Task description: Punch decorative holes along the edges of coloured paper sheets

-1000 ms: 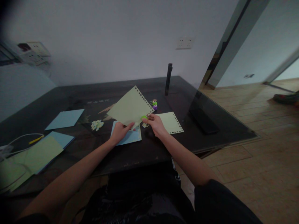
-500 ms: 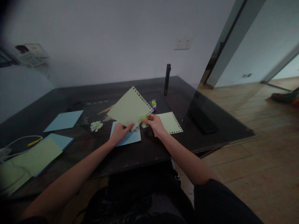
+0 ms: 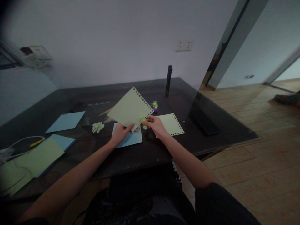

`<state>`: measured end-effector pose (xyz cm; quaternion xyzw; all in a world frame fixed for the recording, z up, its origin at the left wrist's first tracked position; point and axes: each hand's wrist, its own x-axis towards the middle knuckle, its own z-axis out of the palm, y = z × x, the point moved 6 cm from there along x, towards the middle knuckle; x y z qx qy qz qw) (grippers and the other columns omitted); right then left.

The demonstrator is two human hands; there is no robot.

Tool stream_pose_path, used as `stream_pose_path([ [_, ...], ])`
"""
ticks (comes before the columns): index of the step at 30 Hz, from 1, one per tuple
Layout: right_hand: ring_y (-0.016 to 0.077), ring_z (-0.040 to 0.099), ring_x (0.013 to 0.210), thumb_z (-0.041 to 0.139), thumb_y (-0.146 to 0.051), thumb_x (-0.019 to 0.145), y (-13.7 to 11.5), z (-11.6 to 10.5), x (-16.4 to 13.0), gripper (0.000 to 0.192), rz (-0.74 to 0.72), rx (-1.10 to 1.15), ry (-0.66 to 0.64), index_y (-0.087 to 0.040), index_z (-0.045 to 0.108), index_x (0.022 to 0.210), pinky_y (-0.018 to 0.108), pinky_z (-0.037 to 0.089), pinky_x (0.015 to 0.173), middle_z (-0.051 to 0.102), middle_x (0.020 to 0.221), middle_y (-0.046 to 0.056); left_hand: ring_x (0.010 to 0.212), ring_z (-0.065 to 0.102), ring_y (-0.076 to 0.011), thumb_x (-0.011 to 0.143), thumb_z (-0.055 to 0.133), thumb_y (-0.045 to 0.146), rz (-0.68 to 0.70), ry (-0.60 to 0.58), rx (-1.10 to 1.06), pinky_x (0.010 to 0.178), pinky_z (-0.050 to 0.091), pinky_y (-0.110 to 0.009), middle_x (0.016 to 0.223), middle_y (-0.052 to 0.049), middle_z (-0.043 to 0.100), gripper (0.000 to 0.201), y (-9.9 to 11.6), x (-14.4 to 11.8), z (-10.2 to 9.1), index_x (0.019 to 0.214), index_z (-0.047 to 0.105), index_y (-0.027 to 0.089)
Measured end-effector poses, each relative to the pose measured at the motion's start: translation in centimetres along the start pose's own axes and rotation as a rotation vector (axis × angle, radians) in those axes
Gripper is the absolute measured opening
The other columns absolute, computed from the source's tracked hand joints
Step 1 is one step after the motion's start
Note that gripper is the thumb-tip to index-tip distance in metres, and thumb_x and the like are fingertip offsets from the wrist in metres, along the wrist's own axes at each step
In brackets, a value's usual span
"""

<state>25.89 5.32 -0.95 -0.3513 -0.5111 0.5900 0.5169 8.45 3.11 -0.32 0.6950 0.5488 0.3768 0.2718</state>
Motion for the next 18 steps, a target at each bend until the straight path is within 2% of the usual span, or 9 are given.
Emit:
stream_pose_path([
  [7, 0.019, 0.065, 0.085, 0.082, -0.029, 0.056, 0.5, -0.6, 0.0, 0.036, 0.049, 0.004, 0.059, -0.02, 0.065, 0.087, 0.04, 0.048, 0.088, 0.069, 0.087, 0.006, 0.054, 0.061, -0.0159, 0.082, 0.053, 0.038, -0.006, 0.023, -0.057, 0.057, 0.047, -0.024, 0.063, -0.006, 0.071, 0.034, 0.2, 0.1, -0.4, 0.071, 0.071, 0.012],
  [14, 0.0171, 0.064, 0.08, 0.075, -0.04, 0.065, -0.6, -0.4, -0.1, 0.032, 0.082, 0.026, -0.009, -0.019, 0.066, 0.086, 0.035, 0.049, 0.08, 0.07, 0.086, 0.006, 0.052, 0.061, -0.0169, 0.08, 0.055, 0.042, -0.052, 0.089, -0.081, 0.054, 0.047, -0.024, 0.06, -0.008, 0.069, 0.037, -0.7, 0.4, -1.1, 0.067, 0.07, 0.01],
  [18, 0.0157, 0.064, 0.075, 0.07, -0.047, 0.07, -1.1, -0.8, -0.1, 0.032, 0.077, -0.01, -0.008, -0.018, 0.065, 0.083, 0.032, 0.049, 0.075, 0.07, 0.081, 0.006, 0.055, 0.062, -0.0173, 0.081, 0.054, 0.041, -0.032, 0.073, -0.112, 0.056, 0.048, -0.025, 0.063, -0.01, 0.07, 0.037, -0.7, 0.5, -1.1, 0.071, 0.071, 0.009],
])
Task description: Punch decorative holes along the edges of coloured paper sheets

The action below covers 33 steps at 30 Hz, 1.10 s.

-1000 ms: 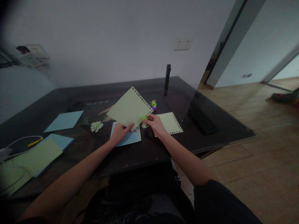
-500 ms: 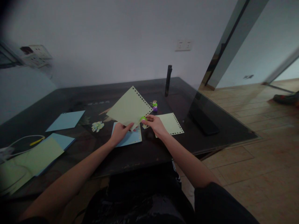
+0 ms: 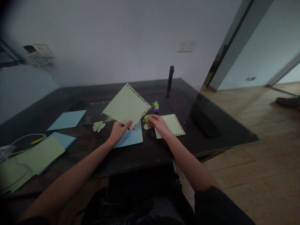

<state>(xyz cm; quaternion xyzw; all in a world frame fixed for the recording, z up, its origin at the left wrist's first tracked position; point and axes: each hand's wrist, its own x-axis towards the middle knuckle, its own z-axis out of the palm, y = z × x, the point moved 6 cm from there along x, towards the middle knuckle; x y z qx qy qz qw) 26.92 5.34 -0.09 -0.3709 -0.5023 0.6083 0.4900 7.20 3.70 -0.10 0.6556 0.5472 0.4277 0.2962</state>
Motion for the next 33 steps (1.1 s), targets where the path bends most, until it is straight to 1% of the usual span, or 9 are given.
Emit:
stream_pose_path([
  [5, 0.0146, 0.062, 0.068, 0.059, -0.057, 0.076, -0.1, -0.5, 0.2, 0.039, -0.002, -0.106, 0.04, -0.018, 0.062, 0.08, 0.03, 0.048, 0.068, 0.07, 0.078, 0.007, 0.056, 0.062, -0.0173, 0.082, 0.053, 0.04, 0.001, -0.02, -0.035, 0.056, 0.048, -0.024, 0.064, -0.01, 0.071, 0.036, 0.5, -0.1, 0.0, 0.072, 0.07, 0.01],
  [11, 0.0163, 0.063, 0.068, 0.046, -0.064, 0.081, 0.1, -0.7, 0.4, 0.046, 0.0, -0.243, 0.062, -0.019, 0.056, 0.081, 0.028, 0.044, 0.06, 0.069, 0.078, 0.007, 0.054, 0.061, -0.0159, 0.082, 0.054, 0.039, 0.004, -0.015, -0.032, 0.055, 0.048, -0.023, 0.065, -0.009, 0.071, 0.034, 0.7, -0.2, -0.2, 0.074, 0.07, 0.01],
  [13, 0.0174, 0.064, 0.07, 0.043, -0.064, 0.082, -0.2, -0.6, 0.3, 0.045, -0.063, -0.352, 0.07, -0.02, 0.054, 0.083, 0.028, 0.043, 0.061, 0.068, 0.076, 0.005, 0.054, 0.061, -0.0158, 0.082, 0.054, 0.039, 0.004, -0.013, -0.03, 0.055, 0.048, -0.023, 0.065, -0.009, 0.071, 0.034, 0.6, -0.1, -0.2, 0.075, 0.07, 0.01],
  [17, 0.021, 0.062, 0.078, 0.044, -0.056, 0.086, -1.5, -0.3, -0.2, 0.035, -0.295, -0.725, 0.106, -0.023, 0.053, 0.093, 0.032, 0.041, 0.07, 0.065, 0.081, 0.004, 0.054, 0.061, -0.0158, 0.082, 0.053, 0.039, 0.011, -0.011, -0.033, 0.055, 0.047, -0.024, 0.064, -0.01, 0.071, 0.034, 0.4, 0.0, -0.2, 0.077, 0.069, 0.009],
  [19, 0.0221, 0.06, 0.079, 0.042, -0.051, 0.088, -1.6, 0.0, -0.3, 0.031, -0.322, -0.852, 0.083, -0.022, 0.053, 0.095, 0.032, 0.04, 0.072, 0.065, 0.083, 0.005, 0.054, 0.06, -0.0157, 0.082, 0.053, 0.039, 0.015, -0.015, -0.033, 0.055, 0.047, -0.024, 0.064, -0.009, 0.071, 0.034, 0.3, 0.1, -0.1, 0.076, 0.069, 0.01],
  [21, 0.0225, 0.059, 0.077, 0.038, -0.047, 0.091, -1.3, 0.1, -0.3, 0.029, -0.299, -0.914, 0.047, -0.022, 0.052, 0.095, 0.032, 0.039, 0.07, 0.064, 0.081, 0.006, 0.054, 0.06, -0.0157, 0.082, 0.053, 0.039, 0.016, -0.015, -0.022, 0.055, 0.047, -0.024, 0.063, -0.009, 0.071, 0.035, 0.2, 0.2, -0.1, 0.075, 0.069, 0.01],
  [23, 0.0224, 0.059, 0.075, 0.035, -0.045, 0.092, -1.1, 0.0, -0.2, 0.029, -0.278, -0.935, 0.033, -0.022, 0.052, 0.094, 0.032, 0.038, 0.069, 0.063, 0.078, 0.005, 0.054, 0.06, -0.0155, 0.082, 0.053, 0.039, 0.011, -0.013, -0.012, 0.054, 0.047, -0.023, 0.063, -0.008, 0.071, 0.034, 0.1, 0.2, -0.1, 0.074, 0.069, 0.01],
  [27, 0.0222, 0.059, 0.074, 0.034, -0.048, 0.092, -1.1, -0.3, -0.1, 0.031, -0.292, -0.9, 0.062, -0.023, 0.052, 0.094, 0.032, 0.039, 0.069, 0.063, 0.077, 0.004, 0.055, 0.06, -0.0152, 0.083, 0.053, 0.037, 0.006, -0.019, -0.019, 0.055, 0.047, -0.022, 0.064, -0.007, 0.071, 0.032, 0.2, 0.1, -0.1, 0.078, 0.07, 0.01],
  [33, 0.0217, 0.059, 0.074, 0.047, -0.046, 0.086, -1.3, -0.5, -0.1, 0.025, -0.3, -0.793, 0.106, -0.023, 0.055, 0.092, 0.033, 0.04, 0.069, 0.064, 0.078, 0.004, 0.054, 0.06, -0.0149, 0.082, 0.054, 0.037, 0.002, -0.016, -0.02, 0.055, 0.047, -0.023, 0.063, -0.008, 0.07, 0.032, 0.1, 0.2, -0.2, 0.075, 0.069, 0.01],
])
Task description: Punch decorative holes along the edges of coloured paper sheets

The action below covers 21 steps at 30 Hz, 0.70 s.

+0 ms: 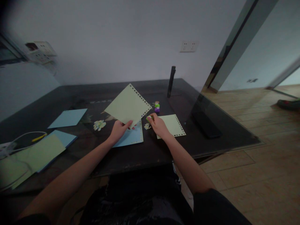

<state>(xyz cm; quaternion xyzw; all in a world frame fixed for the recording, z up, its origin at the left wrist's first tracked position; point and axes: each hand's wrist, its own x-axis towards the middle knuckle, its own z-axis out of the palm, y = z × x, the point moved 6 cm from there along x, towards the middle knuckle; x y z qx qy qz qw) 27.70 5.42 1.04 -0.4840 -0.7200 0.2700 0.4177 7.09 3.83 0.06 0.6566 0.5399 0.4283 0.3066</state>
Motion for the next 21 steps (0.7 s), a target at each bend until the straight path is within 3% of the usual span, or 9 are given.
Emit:
stream_pose_path([
  [5, 0.0205, 0.058, 0.074, 0.065, -0.041, 0.073, 0.0, -0.4, 0.1, 0.029, 0.007, 0.076, 0.063, -0.021, 0.059, 0.094, 0.033, 0.043, 0.065, 0.065, 0.087, 0.006, 0.053, 0.06, -0.0156, 0.082, 0.053, 0.039, 0.006, -0.003, -0.019, 0.054, 0.047, -0.023, 0.062, -0.009, 0.07, 0.034, 0.2, 0.0, 0.0, 0.073, 0.069, 0.01],
  [9, 0.0172, 0.056, 0.069, 0.068, -0.037, 0.071, -0.5, -0.8, 0.0, 0.035, 0.009, 0.192, 0.066, -0.023, 0.061, 0.102, 0.032, 0.045, 0.063, 0.063, 0.087, 0.004, 0.052, 0.059, -0.0157, 0.081, 0.052, 0.04, -0.011, 0.007, -0.046, 0.053, 0.047, -0.023, 0.061, -0.008, 0.07, 0.035, 0.5, 0.0, -0.1, 0.071, 0.068, 0.011],
  [15, 0.0149, 0.06, 0.076, 0.072, -0.033, 0.067, -0.8, -1.0, -0.1, 0.041, 0.162, 0.737, 0.017, -0.025, 0.06, 0.105, 0.032, 0.05, 0.071, 0.063, 0.093, 0.003, 0.054, 0.061, -0.0169, 0.08, 0.052, 0.043, -0.02, 0.01, -0.111, 0.053, 0.048, -0.024, 0.063, -0.008, 0.07, 0.035, 0.0, 0.1, -0.3, 0.076, 0.067, 0.011],
  [18, 0.0136, 0.06, 0.076, 0.078, -0.028, 0.059, -1.0, -2.6, 0.7, 0.045, 0.157, 0.81, 0.081, -0.023, 0.062, 0.101, 0.03, 0.051, 0.072, 0.064, 0.096, 0.003, 0.054, 0.061, -0.0171, 0.079, 0.053, 0.045, -0.026, 0.018, -0.11, 0.055, 0.048, -0.025, 0.062, -0.008, 0.07, 0.036, -0.4, 0.2, -0.4, 0.074, 0.067, 0.012],
  [21, 0.0106, 0.059, 0.065, 0.077, -0.031, 0.06, -0.6, -5.0, 2.5, 0.045, 0.106, 0.711, 0.168, -0.022, 0.062, 0.101, 0.029, 0.051, 0.066, 0.064, 0.097, 0.003, 0.054, 0.061, -0.0174, 0.078, 0.052, 0.047, -0.036, 0.012, -0.113, 0.055, 0.047, -0.025, 0.061, -0.008, 0.069, 0.038, -0.7, 0.3, -0.4, 0.073, 0.066, 0.012],
])
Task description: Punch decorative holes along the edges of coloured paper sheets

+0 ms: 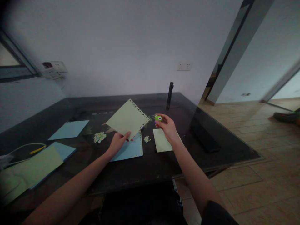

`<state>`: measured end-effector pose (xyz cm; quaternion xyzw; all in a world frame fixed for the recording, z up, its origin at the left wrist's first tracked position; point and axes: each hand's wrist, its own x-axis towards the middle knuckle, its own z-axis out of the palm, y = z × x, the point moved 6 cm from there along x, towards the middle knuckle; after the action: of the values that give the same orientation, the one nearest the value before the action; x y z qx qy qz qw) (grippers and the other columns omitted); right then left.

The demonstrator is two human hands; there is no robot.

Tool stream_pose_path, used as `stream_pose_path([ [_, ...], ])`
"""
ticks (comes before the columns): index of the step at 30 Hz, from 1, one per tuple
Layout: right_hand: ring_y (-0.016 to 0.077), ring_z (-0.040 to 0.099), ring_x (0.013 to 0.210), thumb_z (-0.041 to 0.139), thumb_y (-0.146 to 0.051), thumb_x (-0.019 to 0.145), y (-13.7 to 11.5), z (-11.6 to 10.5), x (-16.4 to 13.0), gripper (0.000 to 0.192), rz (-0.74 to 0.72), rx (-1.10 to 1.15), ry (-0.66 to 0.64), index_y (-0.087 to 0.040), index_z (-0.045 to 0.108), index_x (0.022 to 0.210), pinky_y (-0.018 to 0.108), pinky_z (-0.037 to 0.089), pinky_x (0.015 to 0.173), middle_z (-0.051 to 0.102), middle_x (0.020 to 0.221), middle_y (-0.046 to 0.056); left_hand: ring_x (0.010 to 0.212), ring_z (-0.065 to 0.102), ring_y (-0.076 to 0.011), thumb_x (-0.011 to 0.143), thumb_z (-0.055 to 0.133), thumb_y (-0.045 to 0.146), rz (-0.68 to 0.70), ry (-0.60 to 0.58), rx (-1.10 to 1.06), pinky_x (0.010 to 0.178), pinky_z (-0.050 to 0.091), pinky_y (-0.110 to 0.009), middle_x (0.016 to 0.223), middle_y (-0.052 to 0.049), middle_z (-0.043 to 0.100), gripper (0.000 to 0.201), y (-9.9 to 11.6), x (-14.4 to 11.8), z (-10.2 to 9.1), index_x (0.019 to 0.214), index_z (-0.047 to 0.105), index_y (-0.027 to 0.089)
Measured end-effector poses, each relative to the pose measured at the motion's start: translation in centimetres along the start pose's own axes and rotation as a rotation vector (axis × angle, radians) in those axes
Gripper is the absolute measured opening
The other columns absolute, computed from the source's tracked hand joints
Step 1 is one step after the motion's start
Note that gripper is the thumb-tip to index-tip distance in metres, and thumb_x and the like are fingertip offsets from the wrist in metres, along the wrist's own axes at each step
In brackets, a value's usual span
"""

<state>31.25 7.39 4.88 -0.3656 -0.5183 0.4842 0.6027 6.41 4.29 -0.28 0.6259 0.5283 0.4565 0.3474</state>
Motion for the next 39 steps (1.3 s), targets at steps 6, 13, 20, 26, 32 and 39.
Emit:
stream_pose_path([
  [6, 0.0127, 0.058, 0.057, 0.068, -0.039, 0.068, 1.8, -4.4, 6.5, 0.04, -0.052, -0.465, 0.057, -0.015, 0.06, 0.099, 0.027, 0.048, 0.053, 0.065, 0.079, 0.003, 0.055, 0.061, -0.0195, 0.075, 0.055, 0.048, -0.018, 0.017, -0.019, 0.055, 0.046, -0.027, 0.06, -0.008, 0.069, 0.037, 0.1, -0.1, 0.0, 0.076, 0.064, 0.012],
  [13, 0.0191, 0.061, 0.091, 0.057, -0.029, 0.083, 6.5, -5.6, 9.2, 0.025, -0.013, -1.29, -0.035, -0.014, 0.065, 0.1, 0.027, 0.043, 0.079, 0.067, 0.1, 0.012, 0.056, 0.062, -0.0203, 0.074, 0.057, 0.046, -0.027, 0.042, -0.001, 0.056, 0.046, -0.028, 0.056, -0.006, 0.067, 0.034, 0.1, -0.1, -0.3, 0.076, 0.061, 0.013],
  [20, 0.025, 0.056, 0.1, 0.059, -0.036, 0.082, 7.9, -5.7, 8.8, 0.032, 0.026, -1.391, -0.094, -0.013, 0.069, 0.102, 0.03, 0.038, 0.088, 0.062, 0.105, 0.016, 0.056, 0.062, -0.0203, 0.076, 0.057, 0.044, -0.004, -0.002, 0.024, 0.058, 0.046, -0.028, 0.055, -0.005, 0.066, 0.032, 0.1, -0.1, 0.1, 0.076, 0.061, 0.013],
  [26, 0.0283, 0.054, 0.101, 0.058, -0.043, 0.082, 8.4, -5.5, 8.7, 0.04, 0.021, -1.492, -0.162, -0.014, 0.068, 0.108, 0.035, 0.04, 0.087, 0.058, 0.108, 0.018, 0.054, 0.063, -0.0194, 0.076, 0.058, 0.045, -0.005, -0.042, -0.039, 0.057, 0.047, -0.029, 0.058, -0.004, 0.066, 0.033, 0.2, -0.2, 0.6, 0.08, 0.06, 0.013],
  [32, 0.0261, 0.055, 0.1, 0.059, -0.038, 0.081, 5.7, -5.3, 8.2, 0.034, -0.093, -1.378, -0.057, -0.014, 0.068, 0.104, 0.037, 0.041, 0.088, 0.062, 0.104, 0.016, 0.054, 0.063, -0.0193, 0.074, 0.059, 0.047, 0.0, -0.047, -0.069, 0.057, 0.049, -0.029, 0.06, -0.004, 0.067, 0.035, 0.2, -0.2, 0.6, 0.081, 0.06, 0.013],
  [39, 0.0165, 0.06, 0.072, 0.053, -0.039, 0.083, 3.0, -1.1, 6.1, 0.027, -0.025, -0.692, -0.217, -0.016, 0.067, 0.087, 0.03, 0.047, 0.068, 0.068, 0.082, 0.008, 0.054, 0.064, -0.0183, 0.075, 0.06, 0.046, -0.032, -0.118, -0.109, 0.056, 0.05, -0.028, 0.058, -0.003, 0.066, 0.035, -0.2, -0.3, 1.1, 0.085, 0.059, 0.012],
])
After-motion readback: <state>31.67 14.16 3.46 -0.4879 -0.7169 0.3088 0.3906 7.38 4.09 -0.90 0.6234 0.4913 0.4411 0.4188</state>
